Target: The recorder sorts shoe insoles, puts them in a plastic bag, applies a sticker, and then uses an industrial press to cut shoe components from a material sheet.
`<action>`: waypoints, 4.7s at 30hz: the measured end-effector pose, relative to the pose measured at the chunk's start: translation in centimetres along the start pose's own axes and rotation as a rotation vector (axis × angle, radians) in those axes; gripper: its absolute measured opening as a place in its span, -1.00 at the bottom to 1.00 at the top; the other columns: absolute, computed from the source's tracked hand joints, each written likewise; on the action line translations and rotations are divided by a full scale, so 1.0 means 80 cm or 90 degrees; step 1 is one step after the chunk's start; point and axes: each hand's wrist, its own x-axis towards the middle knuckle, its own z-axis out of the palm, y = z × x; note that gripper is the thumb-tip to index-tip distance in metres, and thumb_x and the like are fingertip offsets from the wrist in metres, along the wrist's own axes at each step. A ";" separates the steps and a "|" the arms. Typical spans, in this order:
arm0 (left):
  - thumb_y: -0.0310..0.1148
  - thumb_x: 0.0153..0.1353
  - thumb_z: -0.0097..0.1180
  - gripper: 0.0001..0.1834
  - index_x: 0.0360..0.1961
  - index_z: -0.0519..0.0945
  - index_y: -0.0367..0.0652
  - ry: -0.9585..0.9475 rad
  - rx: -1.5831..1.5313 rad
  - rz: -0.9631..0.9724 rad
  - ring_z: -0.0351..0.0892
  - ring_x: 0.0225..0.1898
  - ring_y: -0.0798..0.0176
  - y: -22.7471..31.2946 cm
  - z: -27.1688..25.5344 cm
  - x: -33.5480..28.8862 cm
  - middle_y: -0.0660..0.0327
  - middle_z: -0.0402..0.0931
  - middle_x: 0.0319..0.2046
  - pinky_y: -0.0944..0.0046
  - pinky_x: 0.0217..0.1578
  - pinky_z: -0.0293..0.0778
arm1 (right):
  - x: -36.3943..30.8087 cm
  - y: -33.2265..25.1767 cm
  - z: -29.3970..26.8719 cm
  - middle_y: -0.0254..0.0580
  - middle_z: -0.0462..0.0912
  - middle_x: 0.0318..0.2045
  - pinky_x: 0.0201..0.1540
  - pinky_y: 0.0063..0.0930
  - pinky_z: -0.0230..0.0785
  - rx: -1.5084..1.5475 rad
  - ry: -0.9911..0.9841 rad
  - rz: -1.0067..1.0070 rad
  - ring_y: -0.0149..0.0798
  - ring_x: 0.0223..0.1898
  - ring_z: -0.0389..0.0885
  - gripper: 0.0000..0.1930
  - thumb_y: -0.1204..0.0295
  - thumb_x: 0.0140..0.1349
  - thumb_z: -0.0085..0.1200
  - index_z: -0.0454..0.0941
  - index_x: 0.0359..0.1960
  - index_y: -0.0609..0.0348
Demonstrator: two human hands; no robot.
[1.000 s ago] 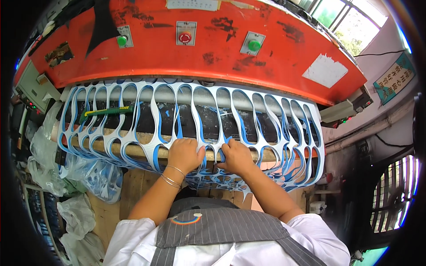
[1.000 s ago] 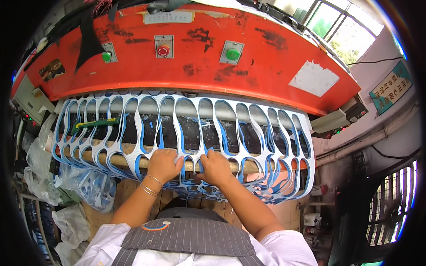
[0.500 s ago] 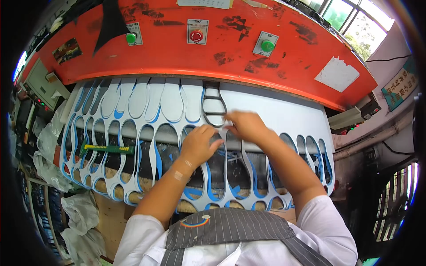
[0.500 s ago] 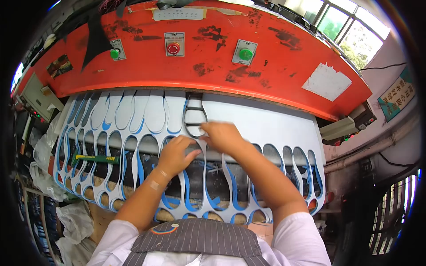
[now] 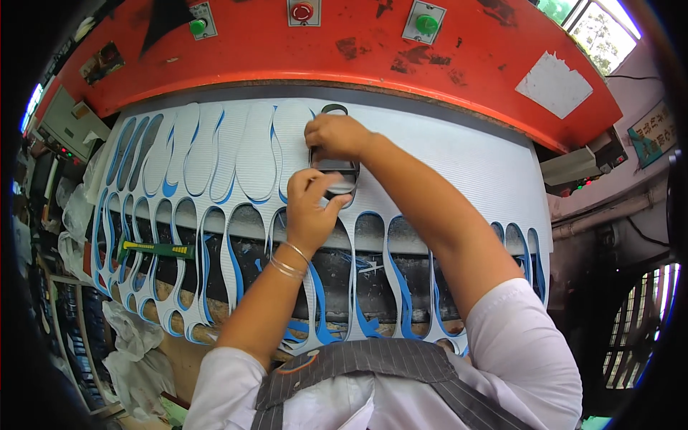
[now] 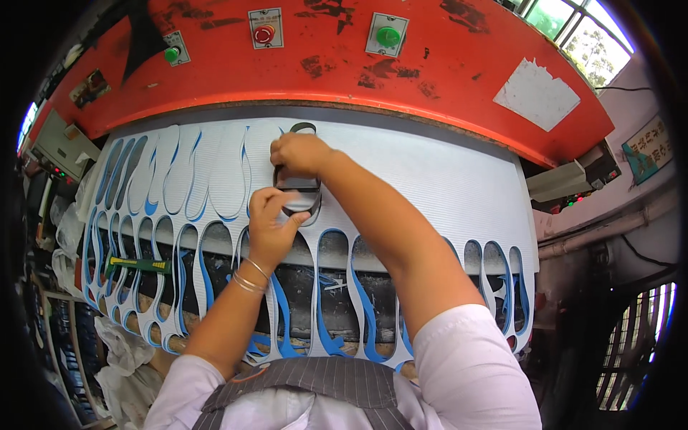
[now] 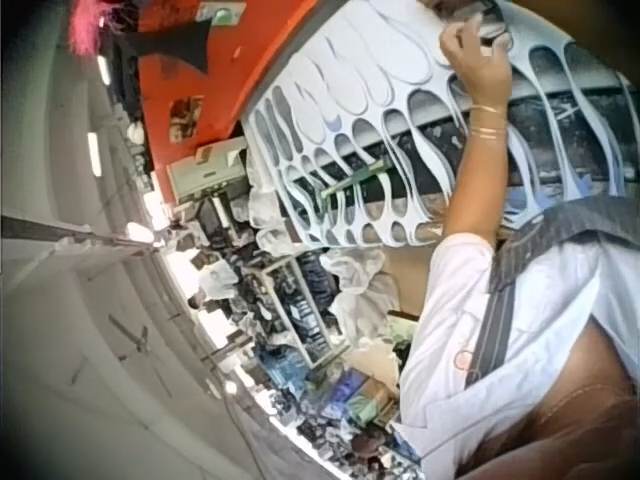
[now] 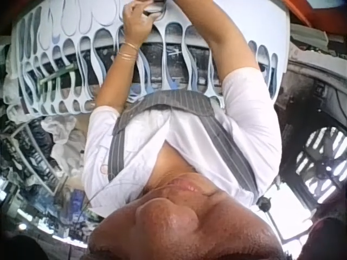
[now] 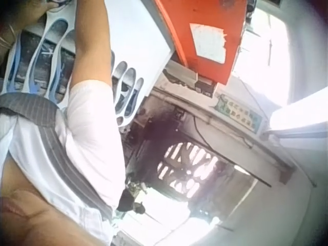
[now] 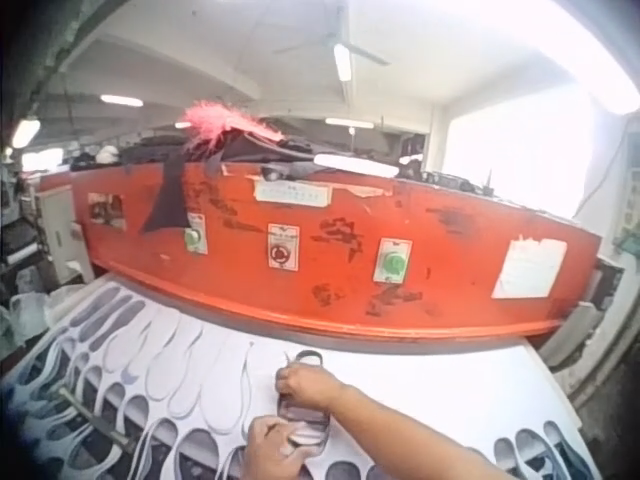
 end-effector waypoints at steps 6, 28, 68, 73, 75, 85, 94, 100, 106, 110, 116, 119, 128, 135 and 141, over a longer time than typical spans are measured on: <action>-0.07 0.06 0.23 -0.30 0.10 0.41 -0.38 -0.219 0.237 -0.091 0.54 -0.29 0.04 0.005 0.007 -0.007 0.02 0.58 -0.36 0.17 -0.27 0.47 | -0.047 0.016 -0.035 -0.23 0.63 -0.40 -0.17 -0.40 0.43 0.170 0.571 0.172 -0.21 -0.30 0.59 -0.79 0.68 -0.09 0.06 0.56 -0.40 0.12; -0.29 0.23 -0.12 -0.54 0.18 0.45 0.14 -0.272 0.296 -0.220 -0.05 0.40 0.10 -0.077 0.091 0.089 0.23 0.23 0.26 -0.12 0.34 -0.16 | -0.193 -0.105 -0.017 0.46 0.17 0.24 0.37 -0.03 -0.11 0.063 0.043 0.437 0.29 0.36 0.01 -0.05 -0.11 -0.34 0.41 0.36 0.12 0.16; -0.15 0.13 0.18 -0.74 -0.38 0.67 -0.13 -0.369 -0.013 -0.114 0.46 -0.22 0.08 0.175 -0.044 -0.120 0.20 0.57 -0.35 0.19 -0.20 0.43 | -0.291 -0.321 -0.113 0.09 0.51 -0.22 -0.09 -0.13 0.38 0.206 -0.254 0.410 0.12 -0.14 0.53 -0.17 -0.07 -0.24 0.38 0.43 0.02 0.21; -0.16 0.06 0.20 -0.76 -0.47 0.67 -0.12 -0.367 0.097 -0.068 0.38 -0.27 0.07 0.197 -0.037 -0.123 0.21 0.49 -0.42 0.17 -0.24 0.39 | -0.285 -0.332 -0.085 -0.02 0.46 -0.30 -0.21 -0.15 0.41 0.070 -0.191 0.438 0.03 -0.21 0.53 -0.36 0.09 -0.25 0.40 0.42 -0.12 0.09; -0.20 0.02 0.21 -0.79 -0.52 0.66 -0.12 -0.315 0.125 -0.101 0.36 -0.31 0.08 0.198 -0.034 -0.123 0.22 0.45 -0.46 0.17 -0.25 0.38 | -0.278 -0.329 -0.084 -0.02 0.45 -0.34 -0.25 -0.19 0.42 0.034 -0.151 0.422 -0.01 -0.26 0.54 -0.43 0.20 -0.26 0.39 0.43 -0.18 0.09; -0.12 -0.02 0.21 -0.69 -0.55 0.67 -0.18 -0.347 0.044 -0.116 0.36 -0.34 0.08 0.220 -0.061 -0.126 0.18 0.46 -0.50 0.17 -0.30 0.39 | -0.284 -0.324 -0.121 -0.01 0.48 -0.27 -0.18 -0.14 0.44 0.189 -0.330 0.360 0.06 -0.22 0.57 -0.39 0.05 -0.14 0.34 0.46 -0.05 0.06; 0.02 -0.08 0.31 -0.43 -0.16 0.53 -0.17 -0.116 0.229 -0.155 0.31 0.15 -0.01 0.084 0.035 -0.022 -0.06 0.45 0.00 -0.02 0.13 0.17 | -0.157 -0.104 -0.082 -0.09 0.56 -0.13 -0.12 -0.20 0.43 0.023 -0.076 0.285 0.03 -0.12 0.55 -0.63 0.45 0.05 0.14 0.53 -0.03 -0.04; 0.05 -0.08 0.27 -0.51 -0.52 0.57 -0.25 -0.101 0.198 -0.120 0.41 0.12 -0.12 0.040 0.078 -0.029 -0.26 0.49 -0.06 -0.07 0.23 0.13 | -0.099 -0.020 -0.026 -0.21 0.49 -0.05 0.07 -0.26 0.32 -0.038 -0.153 0.107 -0.14 0.13 0.41 -0.74 0.39 -0.03 0.19 0.61 -0.23 -0.11; -0.17 -0.30 0.41 -0.62 -0.74 0.44 -0.15 -0.077 0.106 -0.090 0.51 -0.21 -0.09 0.036 0.051 0.000 -0.01 0.53 -0.38 -0.06 0.00 0.31 | -0.046 0.010 -0.034 -0.16 0.57 -0.30 -0.14 -0.21 0.45 -0.069 -0.277 -0.084 -0.06 -0.18 0.58 -0.82 0.37 -0.06 0.18 0.65 -0.34 -0.09; -0.45 -0.12 0.43 -0.66 -0.58 0.39 -0.18 0.003 -0.074 -0.201 0.36 -0.40 0.26 -0.021 0.005 0.033 0.18 0.42 -0.48 0.29 -0.32 0.34 | 0.036 0.017 0.009 -0.09 0.68 -0.39 -0.30 -0.14 0.51 -0.090 -0.174 -0.037 -0.04 -0.26 0.66 -0.81 0.26 0.01 0.12 0.71 -0.41 0.02; -0.19 0.06 0.30 -0.31 0.16 0.35 -0.29 -0.174 0.193 -0.202 0.56 -0.06 -0.07 -0.065 0.008 0.011 -0.15 0.53 -0.06 0.08 -0.05 0.42 | 0.011 0.041 0.007 -0.36 0.50 -0.47 -0.30 -0.24 0.45 -0.050 0.255 -0.114 -0.15 -0.25 0.54 -0.95 0.35 -0.09 0.07 0.51 -0.59 -0.03; -0.16 0.08 0.24 -0.43 0.08 0.45 -0.21 -0.297 0.289 -0.182 0.55 -0.22 -0.14 -0.072 0.002 0.028 -0.06 0.59 -0.25 0.03 -0.18 0.45 | -0.033 0.020 -0.057 -0.31 0.49 -0.50 -0.21 -0.27 0.39 -0.004 0.531 -0.006 -0.11 -0.28 0.52 -0.91 0.45 -0.19 0.15 0.49 -0.59 0.03; -0.16 0.12 0.16 -0.49 0.07 0.50 -0.16 -0.540 0.403 -0.241 0.57 -0.17 -0.04 -0.090 0.027 0.114 -0.07 0.58 -0.17 0.00 -0.03 0.36 | -0.392 -0.069 -0.081 0.15 0.59 -0.53 -0.26 -0.07 0.40 0.104 0.269 1.025 0.10 -0.40 0.61 -0.56 0.09 0.20 -0.02 0.60 -0.40 0.32; -0.21 0.24 -0.03 -0.53 0.21 0.43 0.11 -0.354 0.359 -0.074 0.10 0.31 -0.14 -0.177 0.043 0.093 -0.07 0.19 0.26 -0.03 0.29 0.00 | -0.416 -0.113 -0.062 0.18 0.63 -0.43 -0.13 -0.11 0.38 0.342 0.229 1.233 0.16 -0.26 0.59 -0.48 0.01 0.26 -0.13 0.60 -0.43 0.29; -0.22 0.27 -0.07 -0.54 0.22 0.42 0.13 -0.382 0.344 -0.082 0.10 0.32 -0.09 -0.174 0.045 0.082 -0.05 0.19 0.27 -0.01 0.29 0.00 | -0.439 -0.135 -0.049 0.21 0.62 -0.38 -0.11 -0.07 0.37 0.246 0.167 1.221 0.20 -0.19 0.58 -0.47 -0.02 0.25 -0.12 0.63 -0.40 0.26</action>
